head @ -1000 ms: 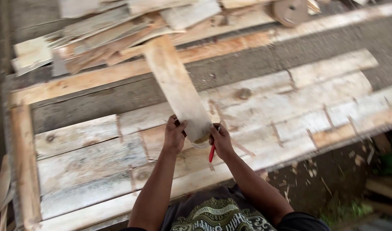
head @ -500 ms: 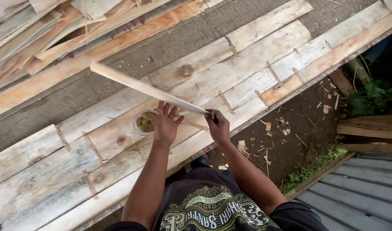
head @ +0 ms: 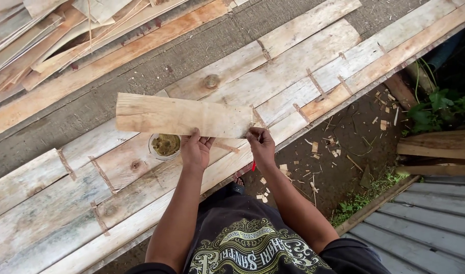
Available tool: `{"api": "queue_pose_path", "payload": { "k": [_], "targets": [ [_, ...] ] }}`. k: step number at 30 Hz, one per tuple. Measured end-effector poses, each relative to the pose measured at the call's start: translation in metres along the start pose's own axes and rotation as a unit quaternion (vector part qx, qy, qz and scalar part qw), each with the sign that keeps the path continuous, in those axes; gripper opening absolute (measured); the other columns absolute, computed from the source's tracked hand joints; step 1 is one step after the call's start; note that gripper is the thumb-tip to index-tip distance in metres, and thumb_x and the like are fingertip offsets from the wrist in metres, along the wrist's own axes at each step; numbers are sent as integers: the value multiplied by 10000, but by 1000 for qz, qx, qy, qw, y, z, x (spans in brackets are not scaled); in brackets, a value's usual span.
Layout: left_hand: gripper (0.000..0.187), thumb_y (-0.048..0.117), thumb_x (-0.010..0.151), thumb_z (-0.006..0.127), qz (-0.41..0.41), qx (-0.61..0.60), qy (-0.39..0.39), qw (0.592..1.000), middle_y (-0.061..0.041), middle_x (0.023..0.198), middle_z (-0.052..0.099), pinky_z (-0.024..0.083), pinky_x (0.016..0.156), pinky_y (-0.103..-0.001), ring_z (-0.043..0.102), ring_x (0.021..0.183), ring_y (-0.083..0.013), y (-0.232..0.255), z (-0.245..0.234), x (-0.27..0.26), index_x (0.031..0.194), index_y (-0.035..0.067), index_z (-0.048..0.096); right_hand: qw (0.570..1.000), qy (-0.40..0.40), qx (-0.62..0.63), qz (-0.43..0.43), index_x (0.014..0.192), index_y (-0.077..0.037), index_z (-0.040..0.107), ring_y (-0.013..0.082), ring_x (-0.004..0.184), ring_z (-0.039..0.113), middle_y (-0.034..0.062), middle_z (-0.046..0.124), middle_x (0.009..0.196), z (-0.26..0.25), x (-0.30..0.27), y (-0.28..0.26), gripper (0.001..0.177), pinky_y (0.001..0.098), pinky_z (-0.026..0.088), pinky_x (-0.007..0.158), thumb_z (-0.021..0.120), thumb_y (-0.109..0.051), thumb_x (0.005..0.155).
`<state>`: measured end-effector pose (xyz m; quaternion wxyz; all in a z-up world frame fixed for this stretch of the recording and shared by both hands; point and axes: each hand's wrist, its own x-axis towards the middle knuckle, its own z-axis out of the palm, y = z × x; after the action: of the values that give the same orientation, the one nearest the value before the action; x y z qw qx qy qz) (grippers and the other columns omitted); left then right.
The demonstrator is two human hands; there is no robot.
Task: The person uses a utility knife to shave thin strips from wooden planks on a workbench. They repeatedly pick up planks, shave along the edges, and place the shavings aside. The person also arranges the planks on the bench during the process.
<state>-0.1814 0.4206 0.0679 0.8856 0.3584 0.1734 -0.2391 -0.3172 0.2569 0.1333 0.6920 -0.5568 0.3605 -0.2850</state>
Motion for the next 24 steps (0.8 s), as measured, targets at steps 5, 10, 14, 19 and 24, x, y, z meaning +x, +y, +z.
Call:
{"api": "queue_pose_path", "payload": {
  "k": [5, 10, 14, 19, 24],
  "targets": [
    [308, 125, 1034, 601, 1, -25, -21, 999, -133, 1252, 719, 543, 1036, -630, 702, 1137, -427, -25, -49, 45, 1301, 277, 617, 997, 8, 50, 52, 1128, -53, 618, 66, 476, 480, 100, 712, 763, 12, 4, -2, 255, 213, 394, 434, 774, -100, 931],
    [301, 138, 1038, 617, -1, -65, -30, 997, -140, 1269, 717, 513, 1062, -648, 675, 1178, -444, -9, -38, 42, 1304, 279, 629, 991, -24, 94, 93, 1005, -73, 671, 77, 521, 481, 112, 703, 799, 19, 18, 15, 159, 221, 416, 454, 750, -208, 977],
    [281, 150, 1037, 623, 4, -99, -44, 994, -152, 1260, 717, 524, 1059, -658, 677, 1177, -441, 29, -13, 26, 1295, 258, 647, 973, -53, 185, 126, 992, -115, 652, 129, 570, 505, 96, 680, 830, 43, 25, 23, 177, 259, 429, 517, 729, -275, 992],
    [264, 161, 1044, 617, 7, -128, -37, 991, -166, 1239, 723, 543, 1042, -649, 696, 1141, -438, 43, -39, 50, 1285, 263, 653, 965, -78, 201, 152, 970, -160, 641, 134, 584, 501, 64, 666, 834, 74, 26, 29, 194, 260, 425, 545, 725, -334, 985],
    [259, 189, 1055, 613, 35, -130, -27, 991, -153, 1251, 718, 521, 1069, -643, 669, 1190, -434, 47, -75, 80, 1300, 265, 651, 964, -99, 172, 176, 980, -189, 645, 113, 578, 511, 37, 715, 862, 102, 35, 40, 226, 247, 425, 544, 686, -410, 998]
  ]
}}
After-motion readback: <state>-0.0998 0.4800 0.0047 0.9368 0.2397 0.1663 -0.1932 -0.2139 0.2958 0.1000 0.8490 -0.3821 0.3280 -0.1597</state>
